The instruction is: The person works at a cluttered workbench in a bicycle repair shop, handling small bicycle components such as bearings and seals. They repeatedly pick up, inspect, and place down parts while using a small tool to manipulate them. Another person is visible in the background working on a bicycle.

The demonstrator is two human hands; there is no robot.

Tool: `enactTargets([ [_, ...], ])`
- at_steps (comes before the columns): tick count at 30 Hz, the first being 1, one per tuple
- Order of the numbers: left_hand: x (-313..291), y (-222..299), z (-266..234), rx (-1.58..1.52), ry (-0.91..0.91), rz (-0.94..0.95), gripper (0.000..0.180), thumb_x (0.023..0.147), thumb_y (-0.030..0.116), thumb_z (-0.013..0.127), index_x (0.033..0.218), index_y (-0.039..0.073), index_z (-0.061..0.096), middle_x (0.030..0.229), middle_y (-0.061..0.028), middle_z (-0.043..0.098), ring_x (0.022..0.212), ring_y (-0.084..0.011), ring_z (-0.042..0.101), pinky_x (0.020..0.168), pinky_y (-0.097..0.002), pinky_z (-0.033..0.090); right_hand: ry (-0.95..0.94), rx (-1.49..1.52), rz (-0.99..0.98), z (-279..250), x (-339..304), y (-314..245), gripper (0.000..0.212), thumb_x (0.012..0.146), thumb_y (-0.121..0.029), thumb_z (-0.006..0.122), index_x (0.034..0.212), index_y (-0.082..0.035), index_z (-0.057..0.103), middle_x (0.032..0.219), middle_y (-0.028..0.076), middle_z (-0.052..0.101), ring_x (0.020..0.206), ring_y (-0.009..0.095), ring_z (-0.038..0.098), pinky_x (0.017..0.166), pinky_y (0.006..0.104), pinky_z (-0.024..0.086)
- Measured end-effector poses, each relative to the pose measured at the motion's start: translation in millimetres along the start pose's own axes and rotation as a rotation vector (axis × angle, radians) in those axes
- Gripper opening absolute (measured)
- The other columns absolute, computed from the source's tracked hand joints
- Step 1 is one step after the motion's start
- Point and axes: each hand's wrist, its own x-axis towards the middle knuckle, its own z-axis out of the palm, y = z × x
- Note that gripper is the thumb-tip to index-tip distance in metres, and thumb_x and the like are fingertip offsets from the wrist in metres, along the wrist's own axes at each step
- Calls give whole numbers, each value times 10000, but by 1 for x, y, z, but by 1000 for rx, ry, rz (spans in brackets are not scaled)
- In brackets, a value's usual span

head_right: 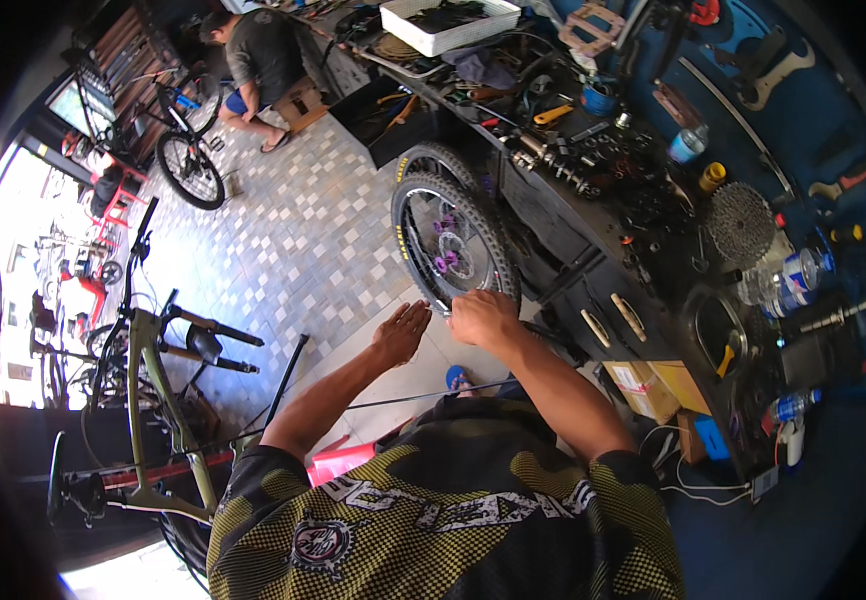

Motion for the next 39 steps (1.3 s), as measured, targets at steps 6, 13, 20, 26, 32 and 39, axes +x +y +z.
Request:
enactTargets([
  [6, -24, -14, 16, -136, -30, -91, 692, 938, 154, 561, 1562, -27, 325, 1668, -185, 281, 1573, -273, 214, 1285, -425, 211, -81, 16, -38, -13, 11, -45, 444, 965, -413, 604, 1140, -32, 752, 1186, 209, 724, 1157, 370, 679, 997, 467, 536],
  [13, -39, -27, 18, -226, 33, -133, 830, 909, 234, 689, 1576, -33, 272, 1660, -219, 269, 1572, -329, 194, 1277, -455, 215, -5, 153, -76, 13, 34, -32, 453, 940, -454, 635, 1068, -36, 753, 1142, 214, 726, 1121, 394, 678, 975, 486, 533],
  [20, -9, -61, -6, -377, 90, -228, 720, 926, 285, 705, 1551, 95, 402, 1640, -262, 277, 1547, -403, 228, 1255, -531, 237, 543, 585, 91, 52, 51, 95, 335, 910, -273, 692, 1138, -28, 668, 1051, 232, 726, 1030, 433, 683, 885, 494, 536],
  [26, 100, -100, -90, -458, 405, -137, 532, 874, 253, 745, 1350, 51, 621, 1535, -324, 410, 1426, -455, 420, 1193, -494, 354, 834, 1012, 414, 92, 76, 201, 281, 930, -281, 697, 1079, -43, 709, 1002, 172, 758, 970, 360, 726, 835, 435, 561],
  [32, 194, -117, -200, -541, 594, -98, 391, 912, 232, 727, 1249, 36, 687, 1445, -268, 534, 1303, -444, 551, 1101, -467, 465, 741, 1083, 230, 72, 114, 195, 339, 949, -387, 709, 990, -51, 706, 853, 139, 730, 819, 276, 715, 750, 404, 543],
  [39, 228, -139, -276, -658, 800, -309, 366, 917, 213, 714, 1249, 63, 679, 1382, -243, 582, 1264, -426, 579, 1032, -465, 504, 621, 1236, 5, 21, 266, 142, 386, 1008, -384, 661, 880, -20, 664, 695, 37, 660, 629, 127, 615, 572, 308, 472],
])
